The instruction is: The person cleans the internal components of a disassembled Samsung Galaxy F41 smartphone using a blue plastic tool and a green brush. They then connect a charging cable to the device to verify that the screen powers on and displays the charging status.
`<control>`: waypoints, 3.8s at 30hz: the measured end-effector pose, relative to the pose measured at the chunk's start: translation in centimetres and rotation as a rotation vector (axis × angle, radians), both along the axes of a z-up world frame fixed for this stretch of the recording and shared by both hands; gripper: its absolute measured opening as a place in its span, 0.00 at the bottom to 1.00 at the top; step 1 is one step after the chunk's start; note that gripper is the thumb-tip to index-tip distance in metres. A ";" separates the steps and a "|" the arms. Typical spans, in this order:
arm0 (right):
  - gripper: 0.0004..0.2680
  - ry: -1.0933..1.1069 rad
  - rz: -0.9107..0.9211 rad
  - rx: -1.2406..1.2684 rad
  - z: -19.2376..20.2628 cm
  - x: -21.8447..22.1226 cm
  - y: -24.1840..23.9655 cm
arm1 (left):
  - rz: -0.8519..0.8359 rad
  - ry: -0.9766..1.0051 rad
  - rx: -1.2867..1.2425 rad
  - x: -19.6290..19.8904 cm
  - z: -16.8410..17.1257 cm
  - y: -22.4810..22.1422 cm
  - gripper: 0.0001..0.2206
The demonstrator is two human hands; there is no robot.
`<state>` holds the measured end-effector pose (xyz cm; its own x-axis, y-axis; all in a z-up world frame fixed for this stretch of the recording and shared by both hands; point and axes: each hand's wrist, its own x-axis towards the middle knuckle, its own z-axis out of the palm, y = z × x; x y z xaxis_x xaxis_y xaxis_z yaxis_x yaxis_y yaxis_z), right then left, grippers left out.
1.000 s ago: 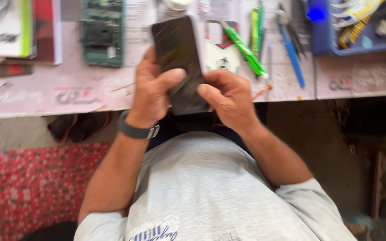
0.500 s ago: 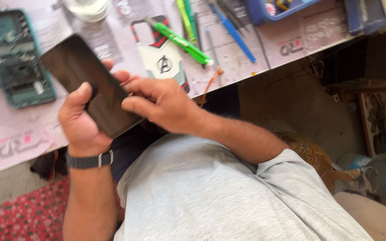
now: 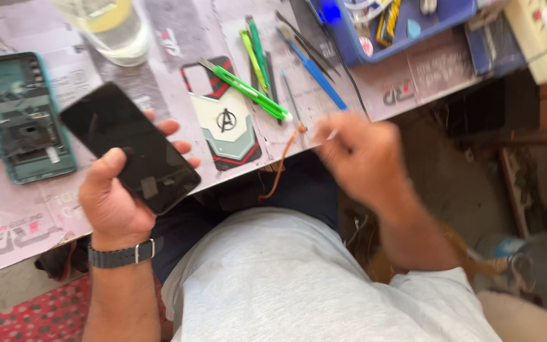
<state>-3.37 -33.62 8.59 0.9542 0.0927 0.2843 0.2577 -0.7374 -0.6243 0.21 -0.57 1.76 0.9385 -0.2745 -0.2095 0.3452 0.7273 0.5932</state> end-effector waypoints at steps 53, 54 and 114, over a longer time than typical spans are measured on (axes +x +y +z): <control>0.17 0.358 0.198 0.780 -3.6 -2.3 1.8 | 0.029 -0.150 -0.016 -0.9 -1.8 1.1 0.23; 0.17 0.268 0.184 0.756 -3.3 -2.3 1.9 | 0.032 -0.159 -0.012 -1.2 -1.6 0.9 0.23; 0.06 -0.021 0.323 0.319 -2.5 -2.2 12.3 | 0.227 0.072 -0.546 0.5 -0.7 -2.6 0.21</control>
<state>-5.55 -21.34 6.05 0.8846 0.2896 0.3656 0.4577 -0.3890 -0.7995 0.70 -3.17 1.03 0.9749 -0.1549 -0.1601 0.1712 0.9808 0.0938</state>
